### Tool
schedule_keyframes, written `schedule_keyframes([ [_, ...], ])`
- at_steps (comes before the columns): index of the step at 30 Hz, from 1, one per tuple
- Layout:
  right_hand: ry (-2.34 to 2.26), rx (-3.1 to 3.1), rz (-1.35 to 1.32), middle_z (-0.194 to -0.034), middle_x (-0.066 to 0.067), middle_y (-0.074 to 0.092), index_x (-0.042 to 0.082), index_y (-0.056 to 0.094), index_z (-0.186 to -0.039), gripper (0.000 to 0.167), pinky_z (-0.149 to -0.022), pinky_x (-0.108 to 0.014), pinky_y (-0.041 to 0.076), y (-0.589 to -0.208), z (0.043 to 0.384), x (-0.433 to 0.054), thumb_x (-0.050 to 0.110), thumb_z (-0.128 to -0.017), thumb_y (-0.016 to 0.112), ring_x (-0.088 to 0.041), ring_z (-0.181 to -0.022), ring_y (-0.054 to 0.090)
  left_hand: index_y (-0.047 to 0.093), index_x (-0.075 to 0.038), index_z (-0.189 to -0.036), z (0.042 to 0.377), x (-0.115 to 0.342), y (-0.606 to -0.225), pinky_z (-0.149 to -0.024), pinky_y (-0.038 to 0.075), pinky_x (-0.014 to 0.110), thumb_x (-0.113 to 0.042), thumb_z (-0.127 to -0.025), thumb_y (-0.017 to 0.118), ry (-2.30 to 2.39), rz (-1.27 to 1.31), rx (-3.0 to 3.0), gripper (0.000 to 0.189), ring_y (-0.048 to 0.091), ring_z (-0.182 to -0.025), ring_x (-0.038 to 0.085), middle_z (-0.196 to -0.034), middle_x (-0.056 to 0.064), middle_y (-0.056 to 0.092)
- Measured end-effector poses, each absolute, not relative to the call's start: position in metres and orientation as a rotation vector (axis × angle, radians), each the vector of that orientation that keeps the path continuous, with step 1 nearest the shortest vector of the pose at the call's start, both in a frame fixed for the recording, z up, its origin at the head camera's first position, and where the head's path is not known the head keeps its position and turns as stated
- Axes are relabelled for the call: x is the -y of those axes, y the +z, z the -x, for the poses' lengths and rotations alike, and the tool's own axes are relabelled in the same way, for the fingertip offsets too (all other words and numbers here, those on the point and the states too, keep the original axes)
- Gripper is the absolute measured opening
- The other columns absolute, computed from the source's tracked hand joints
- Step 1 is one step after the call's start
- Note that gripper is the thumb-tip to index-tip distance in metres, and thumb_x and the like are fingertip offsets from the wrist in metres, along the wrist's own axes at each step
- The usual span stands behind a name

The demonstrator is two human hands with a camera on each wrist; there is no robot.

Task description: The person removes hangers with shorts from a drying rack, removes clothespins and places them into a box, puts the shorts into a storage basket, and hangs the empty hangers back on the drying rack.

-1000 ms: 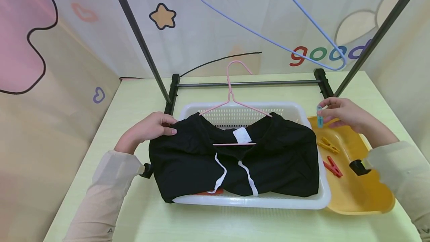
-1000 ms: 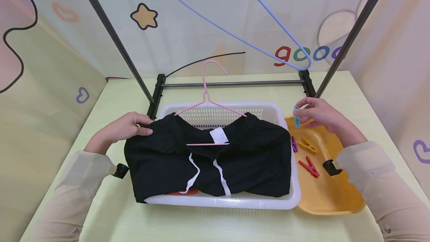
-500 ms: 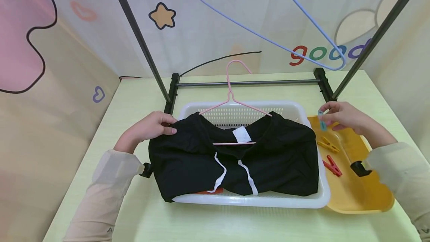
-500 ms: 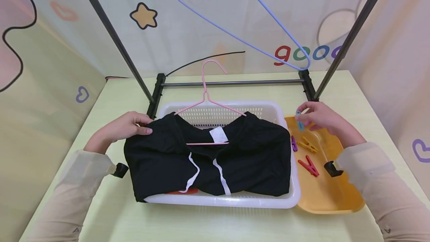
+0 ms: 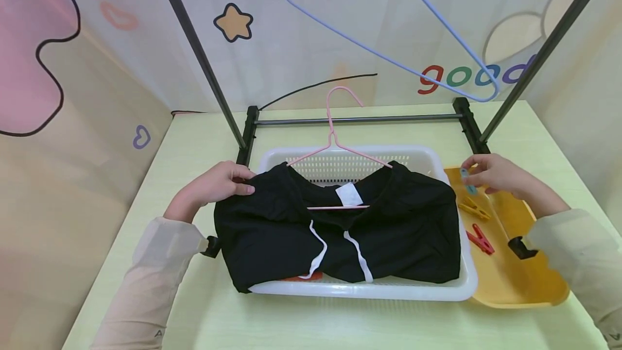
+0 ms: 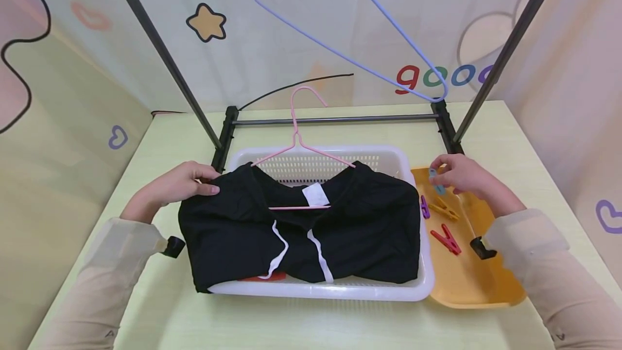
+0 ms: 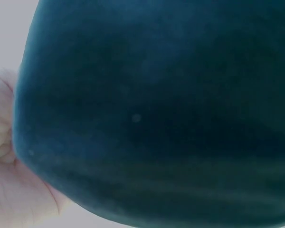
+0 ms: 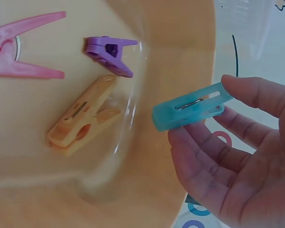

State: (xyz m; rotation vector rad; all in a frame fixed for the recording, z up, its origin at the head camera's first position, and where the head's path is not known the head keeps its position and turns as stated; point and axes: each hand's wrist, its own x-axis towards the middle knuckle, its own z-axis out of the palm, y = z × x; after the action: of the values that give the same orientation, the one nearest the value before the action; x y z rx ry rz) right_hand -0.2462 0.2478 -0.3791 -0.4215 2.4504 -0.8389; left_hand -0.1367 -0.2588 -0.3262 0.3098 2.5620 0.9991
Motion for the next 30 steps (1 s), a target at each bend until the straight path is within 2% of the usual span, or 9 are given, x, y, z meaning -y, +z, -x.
schedule_keyframes([
  [16,-0.613,-2.575,0.46,-0.094,-0.025,0.055,-0.005,0.048,-0.106,0.033,-0.061,-0.027,0.043,-0.389,0.246,-0.247,0.015,-0.082,0.059,-0.024,-0.075,0.048,0.066,-0.005,-0.088,0.137,0.259,-0.328,-0.07,0.044,0.029,-0.004,-0.083,0.056,1.017,-0.306,-2.553,0.012,0.053,-0.072,0.017,-0.078,0.004,0.06],
  [23,-0.526,-2.599,0.457,-0.095,-0.025,0.055,-0.005,0.049,-0.105,0.036,-0.062,-0.033,0.045,-0.395,0.249,-0.248,0.019,-0.081,0.061,-0.026,-0.076,0.05,0.066,-0.005,-0.089,0.137,0.259,-0.328,-0.071,0.044,0.029,-0.004,-0.083,0.055,1.019,-0.302,-2.549,0.012,0.053,-0.073,0.017,-0.079,0.005,0.06],
  [30,-0.458,-2.627,0.41,-0.09,-0.023,0.055,-0.006,0.049,-0.104,0.039,-0.055,-0.028,0.042,-0.4,0.247,-0.247,0.021,-0.079,0.063,-0.022,-0.068,0.048,0.066,-0.005,-0.09,0.137,0.259,-0.328,-0.071,0.044,0.029,-0.004,-0.083,0.056,1.016,-0.305,-2.551,0.012,0.053,-0.072,0.016,-0.079,0.005,0.06],
])
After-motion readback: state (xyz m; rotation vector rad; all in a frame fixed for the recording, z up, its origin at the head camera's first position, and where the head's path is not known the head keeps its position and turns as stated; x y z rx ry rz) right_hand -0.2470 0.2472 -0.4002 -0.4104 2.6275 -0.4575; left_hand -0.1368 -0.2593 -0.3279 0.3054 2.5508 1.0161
